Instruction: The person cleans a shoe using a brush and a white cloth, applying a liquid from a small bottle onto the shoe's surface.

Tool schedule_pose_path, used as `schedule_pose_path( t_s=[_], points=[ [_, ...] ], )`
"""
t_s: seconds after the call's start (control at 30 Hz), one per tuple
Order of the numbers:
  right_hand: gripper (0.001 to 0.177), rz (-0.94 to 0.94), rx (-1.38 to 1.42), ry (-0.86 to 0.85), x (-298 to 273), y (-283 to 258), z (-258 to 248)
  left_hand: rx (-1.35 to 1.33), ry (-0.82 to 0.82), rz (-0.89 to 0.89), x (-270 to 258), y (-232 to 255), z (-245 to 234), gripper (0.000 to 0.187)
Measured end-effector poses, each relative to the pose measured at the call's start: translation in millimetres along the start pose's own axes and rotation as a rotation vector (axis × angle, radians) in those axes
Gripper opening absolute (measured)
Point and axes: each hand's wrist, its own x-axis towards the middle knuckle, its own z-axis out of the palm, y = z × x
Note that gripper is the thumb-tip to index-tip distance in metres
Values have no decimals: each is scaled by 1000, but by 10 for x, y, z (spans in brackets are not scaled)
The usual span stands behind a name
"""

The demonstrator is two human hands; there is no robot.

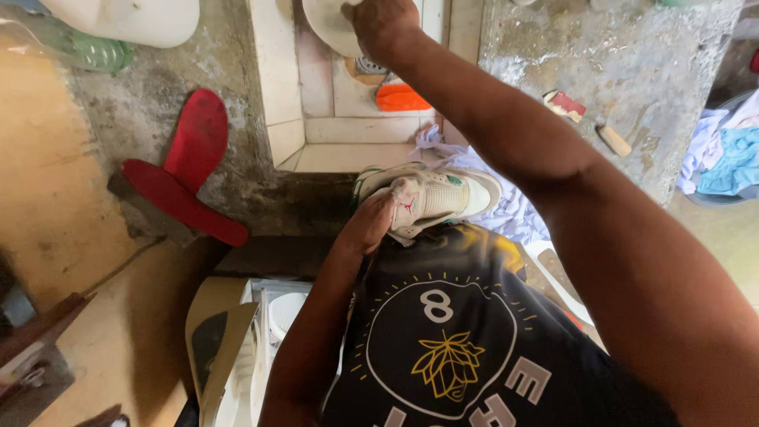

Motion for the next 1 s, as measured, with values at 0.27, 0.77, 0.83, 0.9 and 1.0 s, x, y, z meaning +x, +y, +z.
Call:
schedule_pose_path(
  t_s=[0.27,0.77,0.83,0.9,1.0],
  points=[
    [32,131,1096,-51,-2211,-159,-1204,-346,-119,-100,107,120,-154,51],
    [39,417,691,60,-3058,-780,-1073,-360,-125,-182,-58,450,-200,55],
    [40,454,660,-31,-3163,-691,-1094,-359,-133,-135,-56,389,-129,54],
    [39,416,646,-19,-3151,-776,-1084,-376,-185,-112,-32,384,-130,53],
    [38,308,643,106,-2992,-1073,-1023,-401,-247,-129,-43,436,-188,53]
  ],
)
